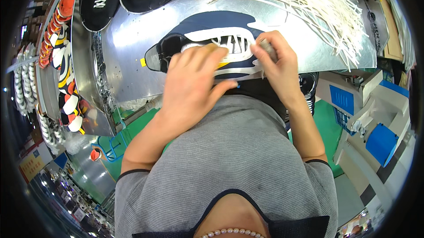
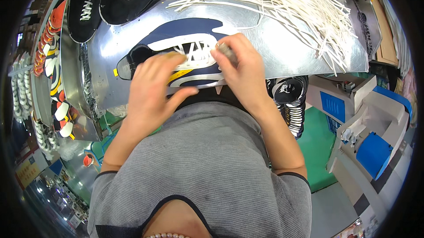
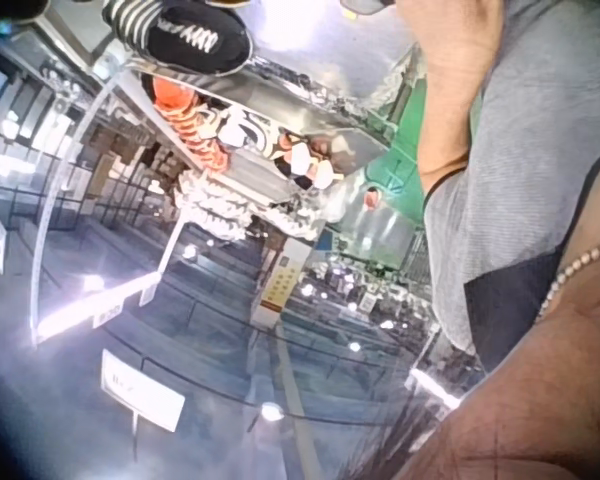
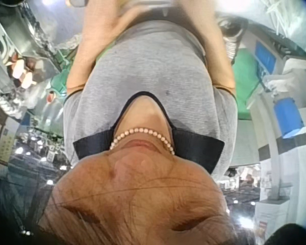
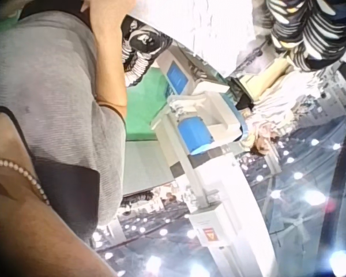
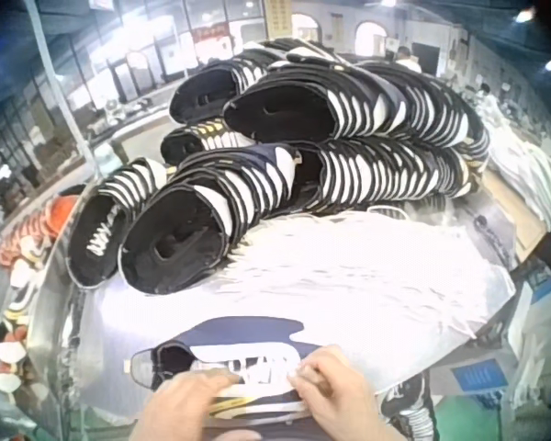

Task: The person laces a blue and yellow shoe by hand, threading a white shoelace through the eyelets and pulling it through.

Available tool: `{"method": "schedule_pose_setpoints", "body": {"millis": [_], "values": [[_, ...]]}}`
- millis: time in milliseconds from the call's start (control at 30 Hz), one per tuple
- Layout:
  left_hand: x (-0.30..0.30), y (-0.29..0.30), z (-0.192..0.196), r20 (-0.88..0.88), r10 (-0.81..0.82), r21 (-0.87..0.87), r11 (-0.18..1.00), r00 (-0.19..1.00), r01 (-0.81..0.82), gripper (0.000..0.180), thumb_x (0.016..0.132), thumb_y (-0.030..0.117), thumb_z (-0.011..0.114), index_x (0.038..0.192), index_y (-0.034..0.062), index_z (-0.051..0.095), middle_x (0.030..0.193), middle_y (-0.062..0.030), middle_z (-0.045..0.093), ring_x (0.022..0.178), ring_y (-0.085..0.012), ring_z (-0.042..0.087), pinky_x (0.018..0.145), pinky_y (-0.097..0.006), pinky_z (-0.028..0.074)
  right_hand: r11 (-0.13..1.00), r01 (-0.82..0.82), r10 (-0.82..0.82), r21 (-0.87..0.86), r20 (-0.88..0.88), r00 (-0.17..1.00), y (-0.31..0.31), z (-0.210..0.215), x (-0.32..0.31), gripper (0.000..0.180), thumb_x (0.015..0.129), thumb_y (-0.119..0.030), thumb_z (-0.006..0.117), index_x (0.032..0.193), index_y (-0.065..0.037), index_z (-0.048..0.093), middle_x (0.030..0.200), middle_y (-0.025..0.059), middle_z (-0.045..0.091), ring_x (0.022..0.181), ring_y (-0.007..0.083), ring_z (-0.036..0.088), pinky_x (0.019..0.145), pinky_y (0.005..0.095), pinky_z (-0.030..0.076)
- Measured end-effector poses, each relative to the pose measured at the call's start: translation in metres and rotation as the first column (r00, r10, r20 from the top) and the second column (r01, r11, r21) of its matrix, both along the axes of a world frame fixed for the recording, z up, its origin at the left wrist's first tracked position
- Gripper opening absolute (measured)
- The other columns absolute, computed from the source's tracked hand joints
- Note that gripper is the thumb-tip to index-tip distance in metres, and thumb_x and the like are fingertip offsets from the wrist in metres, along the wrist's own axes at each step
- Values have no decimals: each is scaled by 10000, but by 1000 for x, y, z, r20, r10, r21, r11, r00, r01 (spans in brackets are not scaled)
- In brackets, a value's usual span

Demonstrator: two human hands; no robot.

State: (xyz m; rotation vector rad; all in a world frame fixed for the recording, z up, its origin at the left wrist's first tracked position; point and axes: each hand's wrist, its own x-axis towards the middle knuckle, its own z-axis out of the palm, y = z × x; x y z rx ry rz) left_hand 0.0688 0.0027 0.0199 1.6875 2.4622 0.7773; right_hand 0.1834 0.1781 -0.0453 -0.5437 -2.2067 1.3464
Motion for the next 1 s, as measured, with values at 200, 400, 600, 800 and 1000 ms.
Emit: {"method": "schedule_pose_setpoints", "body": {"millis": [200, 400, 600, 800, 1000], "values": [[-33, 21, -38, 147, 179, 170, 964, 973, -203, 326, 785, 86, 804, 1024, 14, 595, 950, -141, 701, 867, -318, 689, 754, -379, 531, 791, -468, 453, 395, 136, 881, -11, 69, 41, 220, 742, -57, 693, 952, -112, 663, 855, 37, 630, 642, 238, 620, 519, 341, 473], [-50, 15, -35, 63, 206, 205, 955, 977, -214, 318, 794, 99, 802, 1018, 15, 593, 947, -146, 699, 860, -323, 682, 757, -381, 528, 871, -486, 488, -80, 259, 833, -19, 39, 52, 168, 856, -112, 716, 1013, -57, 694, 736, 60, 647, 651, 173, 653, 557, 304, 492], [-29, 11, -22, 146, 40, 297, 951, 988, -83, 286, 787, 73, 809, 977, 17, 602, 894, -132, 698, 789, -292, 697, 694, -345, 540, 927, -82, 124, -366, 92, 988, -10, 9, -27, 205, 875, -166, 761, 965, 6, 697, 652, 2, 610, 576, 60, 559, 531, 247, 456], [-33, 4, -12, 119, 65, 303, 948, 991, -98, 279, 784, 63, 808, 972, 18, 608, 898, -115, 705, 797, -274, 697, 706, -337, 541, 652, -126, 234, -747, 40, 971, -26, 20, -12, 167, 905, -190, 742, 866, -41, 678, 678, -53, 556, 630, 32, 506, 587, 223, 414], [-45, 3, -31, 132, 58, 165, 983, 990, -80, 266, 812, 124, 779, 1025, 16, 662, 943, -129, 689, 854, -320, 669, 764, -382, 524, 751, -449, 538, -484, 54, 841, -41, 6, 26, 174, 896, -181, 741, 926, -23, 674, 866, 13, 603, 790, 109, 553, 697, 263, 459]]}}
